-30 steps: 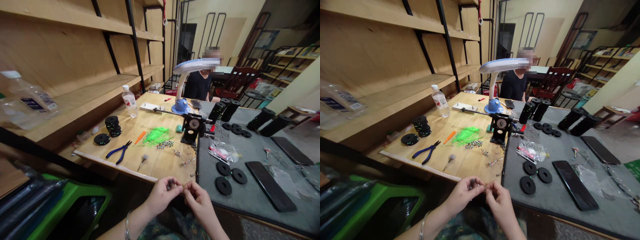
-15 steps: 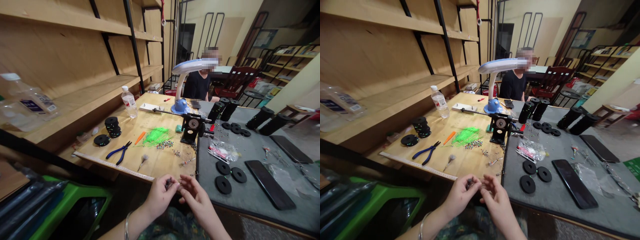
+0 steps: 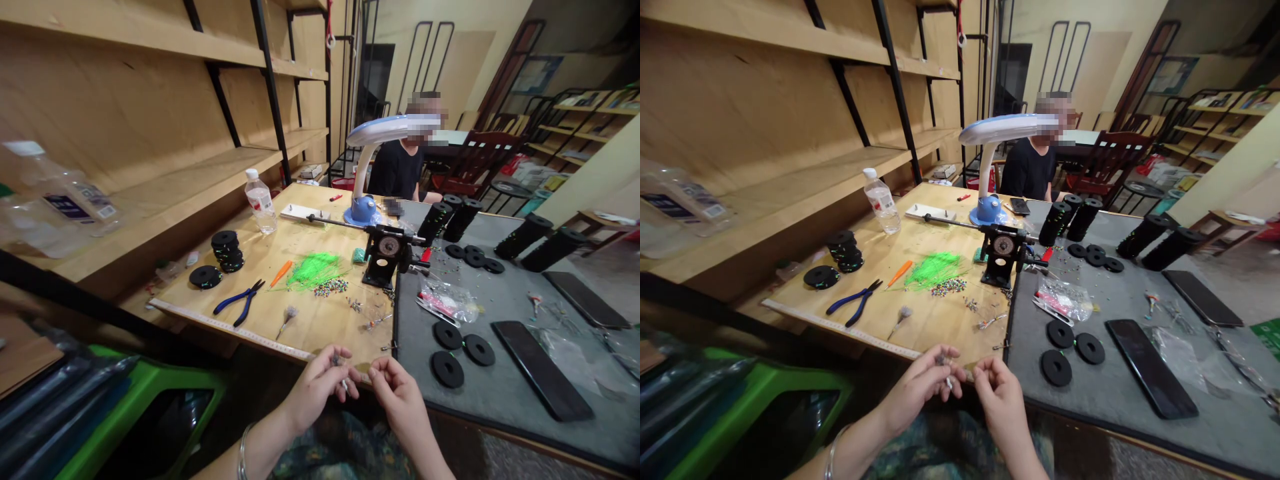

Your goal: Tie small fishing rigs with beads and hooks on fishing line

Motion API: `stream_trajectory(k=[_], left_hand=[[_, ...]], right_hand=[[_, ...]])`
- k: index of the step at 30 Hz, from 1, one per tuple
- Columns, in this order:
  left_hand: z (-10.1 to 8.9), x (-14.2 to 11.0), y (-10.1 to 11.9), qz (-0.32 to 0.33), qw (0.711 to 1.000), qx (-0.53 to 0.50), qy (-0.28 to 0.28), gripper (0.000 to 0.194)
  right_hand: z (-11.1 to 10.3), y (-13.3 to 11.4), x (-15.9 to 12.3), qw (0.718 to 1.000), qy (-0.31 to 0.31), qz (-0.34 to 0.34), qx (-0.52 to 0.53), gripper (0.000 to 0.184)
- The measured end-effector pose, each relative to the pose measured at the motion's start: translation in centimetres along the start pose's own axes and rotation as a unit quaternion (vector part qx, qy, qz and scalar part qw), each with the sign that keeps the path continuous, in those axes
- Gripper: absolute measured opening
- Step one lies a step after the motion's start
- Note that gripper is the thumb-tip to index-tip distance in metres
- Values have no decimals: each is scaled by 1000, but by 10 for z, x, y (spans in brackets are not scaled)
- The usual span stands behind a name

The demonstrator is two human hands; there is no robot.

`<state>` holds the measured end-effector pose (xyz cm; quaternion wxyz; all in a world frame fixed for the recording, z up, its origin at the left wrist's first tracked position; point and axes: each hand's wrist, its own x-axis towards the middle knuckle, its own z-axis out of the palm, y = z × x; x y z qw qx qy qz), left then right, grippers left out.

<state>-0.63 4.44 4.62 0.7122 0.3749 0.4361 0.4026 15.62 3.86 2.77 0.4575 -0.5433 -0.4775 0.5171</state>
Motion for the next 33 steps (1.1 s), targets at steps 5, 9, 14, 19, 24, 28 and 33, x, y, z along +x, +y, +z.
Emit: stream_trajectory(k=[5,9,14,19,24,28,33], left_hand=[[3,-1,-6,-21,1000,-16,10,40],[2,1,-8,-21,1000,-5,12,43],[3,0,-7,-23,999,-26,7,50],[4,-3,-6,-32,997,-65,13,45],[4,0,-6,-37,999,-30,9,46],[5,2,-6,-28,1000,8,8,42],[8,1,-6,-18,999,-7,26,39]], right_hand=[[2,2,-4,997,17,38,61,50],[2,4,-4,996,31,43,73,52],[2,7,-4,994,36,45,92,51],[2,6,-5,991,19,61,117,51],[1,2,-5,988,9,88,127,55],[0,2,-4,986,7,90,142,54],[-1,8,-4,985,5,82,150,49]])
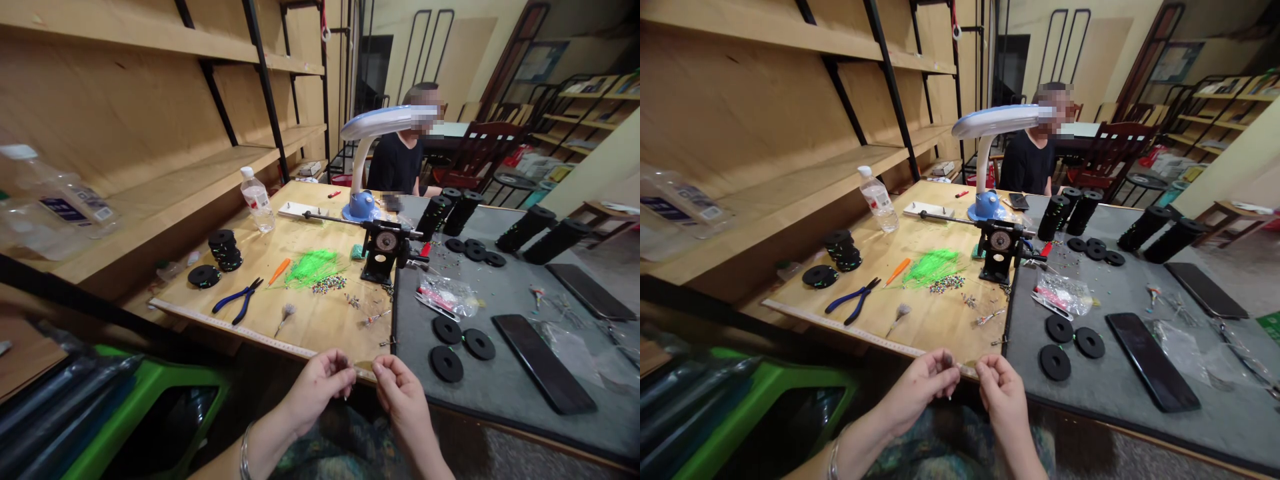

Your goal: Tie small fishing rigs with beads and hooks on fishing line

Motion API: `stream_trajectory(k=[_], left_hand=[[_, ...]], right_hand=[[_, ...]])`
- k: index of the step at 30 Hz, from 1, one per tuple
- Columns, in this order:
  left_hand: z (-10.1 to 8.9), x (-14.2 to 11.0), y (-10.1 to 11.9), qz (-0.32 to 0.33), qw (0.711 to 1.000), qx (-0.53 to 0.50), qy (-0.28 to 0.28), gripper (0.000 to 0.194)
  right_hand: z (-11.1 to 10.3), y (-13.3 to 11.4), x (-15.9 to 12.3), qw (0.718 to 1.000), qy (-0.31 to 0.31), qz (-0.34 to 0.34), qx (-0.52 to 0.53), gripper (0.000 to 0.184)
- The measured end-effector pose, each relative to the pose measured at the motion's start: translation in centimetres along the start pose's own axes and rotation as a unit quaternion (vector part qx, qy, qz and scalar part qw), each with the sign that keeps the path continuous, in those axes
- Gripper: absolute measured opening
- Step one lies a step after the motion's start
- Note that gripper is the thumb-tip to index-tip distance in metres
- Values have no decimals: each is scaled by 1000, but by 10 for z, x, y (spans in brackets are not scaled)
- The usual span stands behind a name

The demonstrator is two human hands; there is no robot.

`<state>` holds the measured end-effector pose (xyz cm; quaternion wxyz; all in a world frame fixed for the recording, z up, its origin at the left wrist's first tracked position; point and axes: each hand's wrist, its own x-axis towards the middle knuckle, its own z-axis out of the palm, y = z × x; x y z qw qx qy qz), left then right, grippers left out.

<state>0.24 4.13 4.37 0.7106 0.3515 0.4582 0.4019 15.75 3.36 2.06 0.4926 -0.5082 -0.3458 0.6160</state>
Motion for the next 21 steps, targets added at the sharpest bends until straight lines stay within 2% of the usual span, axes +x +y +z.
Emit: stream_trajectory(k=[6,11,13,15,17,19,21], left_hand=[[3,-2,-1,-6,999,-15,-40,42],[9,3,-2,7,999,41,-25,41],[10,5,0,19,998,63,-18,39],[8,5,4,32,995,91,-15,36],[5,4,8,51,990,128,-11,31],[2,4,10,72,984,165,-8,25],[0,5,10,85,977,193,-10,22]], right_hand=[[-2,4,2,1000,-15,-1,-3,48],[1,4,2,1000,-26,0,-6,49],[0,3,1,999,-36,-2,-28,49],[-2,0,0,995,-45,-31,-80,45],[-5,-4,-2,979,-55,-99,-171,36],[-8,-9,-3,943,-74,-175,-274,25],[-10,-12,-4,902,-95,-223,-357,17]])
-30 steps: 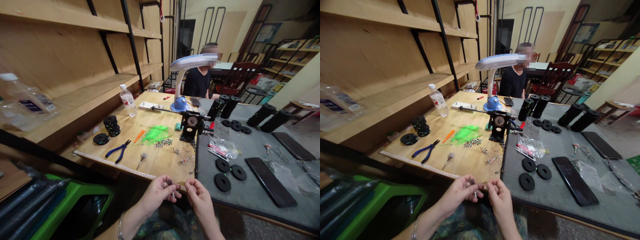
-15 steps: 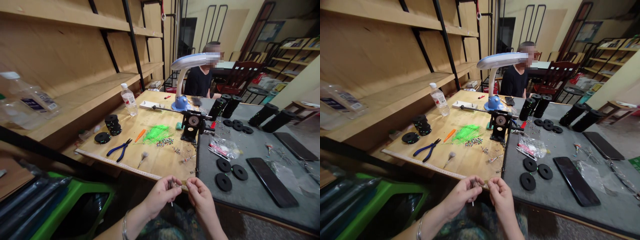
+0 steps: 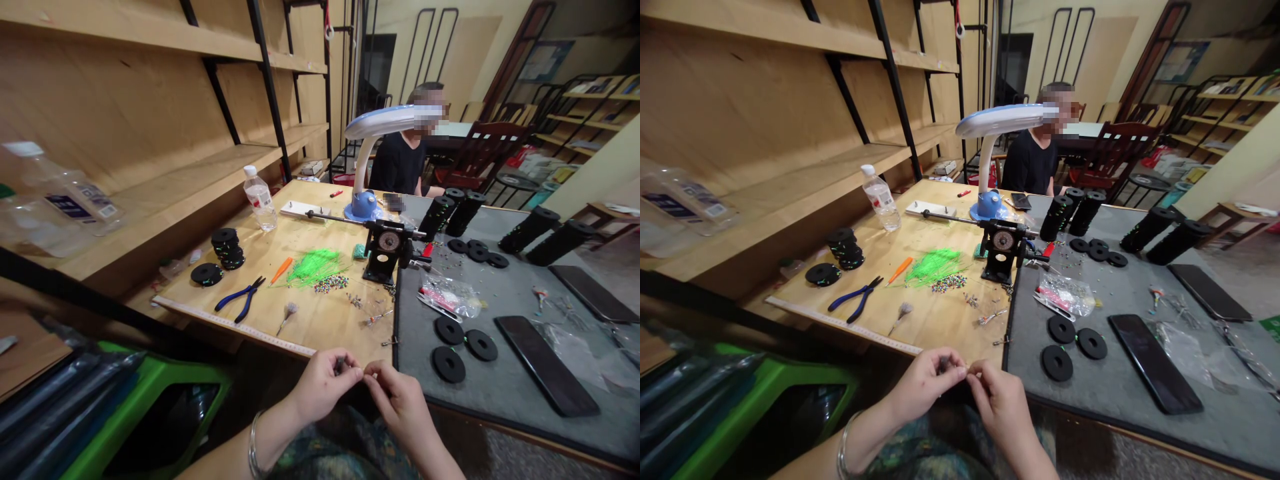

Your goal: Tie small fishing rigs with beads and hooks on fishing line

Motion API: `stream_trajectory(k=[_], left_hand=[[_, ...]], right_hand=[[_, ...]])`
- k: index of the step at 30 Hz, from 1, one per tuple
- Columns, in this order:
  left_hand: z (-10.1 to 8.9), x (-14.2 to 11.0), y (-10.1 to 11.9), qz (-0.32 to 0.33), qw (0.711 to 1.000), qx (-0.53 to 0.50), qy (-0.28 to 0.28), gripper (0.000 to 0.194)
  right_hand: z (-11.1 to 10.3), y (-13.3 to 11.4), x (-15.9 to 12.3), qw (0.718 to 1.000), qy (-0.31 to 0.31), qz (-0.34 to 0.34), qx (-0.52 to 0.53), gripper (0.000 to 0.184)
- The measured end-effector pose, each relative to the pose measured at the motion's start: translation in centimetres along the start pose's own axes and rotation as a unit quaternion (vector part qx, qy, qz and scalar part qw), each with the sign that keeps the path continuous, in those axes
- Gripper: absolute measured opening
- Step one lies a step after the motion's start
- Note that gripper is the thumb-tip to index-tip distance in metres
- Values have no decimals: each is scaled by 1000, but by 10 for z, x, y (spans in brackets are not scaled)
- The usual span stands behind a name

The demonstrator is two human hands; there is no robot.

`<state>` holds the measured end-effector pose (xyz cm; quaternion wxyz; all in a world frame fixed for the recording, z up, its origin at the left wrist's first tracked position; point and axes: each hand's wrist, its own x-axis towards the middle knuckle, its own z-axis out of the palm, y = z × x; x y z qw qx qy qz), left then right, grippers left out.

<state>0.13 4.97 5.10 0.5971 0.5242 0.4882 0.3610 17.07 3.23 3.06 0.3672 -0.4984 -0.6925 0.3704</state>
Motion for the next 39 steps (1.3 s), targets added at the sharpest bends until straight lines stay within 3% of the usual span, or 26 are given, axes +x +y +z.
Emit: stream_trajectory(k=[3,5,9,12,16,24,30,39], left_hand=[[0,0,-3,3,1000,19,-1,19],[1,0,-4,-8,1000,-10,-3,20],[1,-3,-1,-66,983,-168,-28,44],[1,-4,-1,-83,972,-216,-25,40],[3,-3,-7,-89,976,-200,-4,39],[12,-1,-11,-83,980,-182,2,41],[15,-2,-13,-78,980,-183,-16,45],[18,-1,-19,-45,988,-141,33,41]], right_hand=[[-2,0,0,997,-11,-28,-72,15],[0,3,0,997,0,-23,-68,14],[5,7,-1,996,35,54,68,22],[9,6,-1,975,51,118,183,33],[11,-1,-1,950,67,153,263,41],[19,-11,2,931,87,162,314,43],[24,-7,4,935,105,172,294,44],[26,-6,1,931,130,186,287,46]])
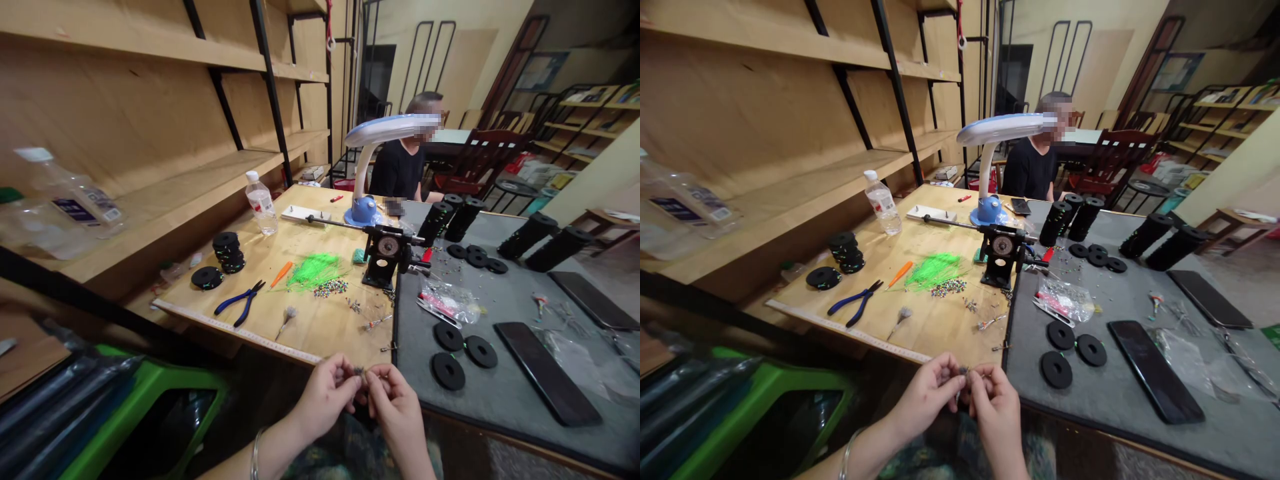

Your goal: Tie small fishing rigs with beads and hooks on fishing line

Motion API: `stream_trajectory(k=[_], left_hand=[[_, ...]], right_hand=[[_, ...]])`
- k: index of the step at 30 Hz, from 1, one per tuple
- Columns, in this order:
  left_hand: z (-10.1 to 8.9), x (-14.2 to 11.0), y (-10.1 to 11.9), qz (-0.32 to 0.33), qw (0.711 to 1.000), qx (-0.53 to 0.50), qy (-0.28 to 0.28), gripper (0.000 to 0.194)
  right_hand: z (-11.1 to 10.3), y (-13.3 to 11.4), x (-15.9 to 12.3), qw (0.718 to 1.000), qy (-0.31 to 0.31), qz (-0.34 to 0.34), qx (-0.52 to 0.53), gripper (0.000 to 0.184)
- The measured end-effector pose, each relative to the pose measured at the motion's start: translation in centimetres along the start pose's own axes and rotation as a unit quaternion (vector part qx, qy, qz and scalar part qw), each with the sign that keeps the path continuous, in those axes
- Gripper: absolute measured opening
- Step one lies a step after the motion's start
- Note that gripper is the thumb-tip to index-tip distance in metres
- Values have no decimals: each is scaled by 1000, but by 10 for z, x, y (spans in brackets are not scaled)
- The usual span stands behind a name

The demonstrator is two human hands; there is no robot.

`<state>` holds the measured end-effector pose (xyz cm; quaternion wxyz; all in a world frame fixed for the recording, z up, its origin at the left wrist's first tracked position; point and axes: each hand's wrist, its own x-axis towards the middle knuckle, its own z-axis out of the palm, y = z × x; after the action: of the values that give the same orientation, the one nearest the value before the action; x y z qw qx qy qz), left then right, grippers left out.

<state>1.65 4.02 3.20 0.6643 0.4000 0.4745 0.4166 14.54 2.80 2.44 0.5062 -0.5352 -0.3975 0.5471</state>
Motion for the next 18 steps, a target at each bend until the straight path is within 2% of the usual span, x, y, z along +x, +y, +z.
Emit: stream_trajectory(k=[7,18], left_hand=[[1,-1,-4,22,998,49,13,31],[0,-2,-9,63,992,109,22,20]], right_hand=[[2,6,2,1000,-2,0,-18,46],[3,-1,2,1000,-6,6,-19,47]])
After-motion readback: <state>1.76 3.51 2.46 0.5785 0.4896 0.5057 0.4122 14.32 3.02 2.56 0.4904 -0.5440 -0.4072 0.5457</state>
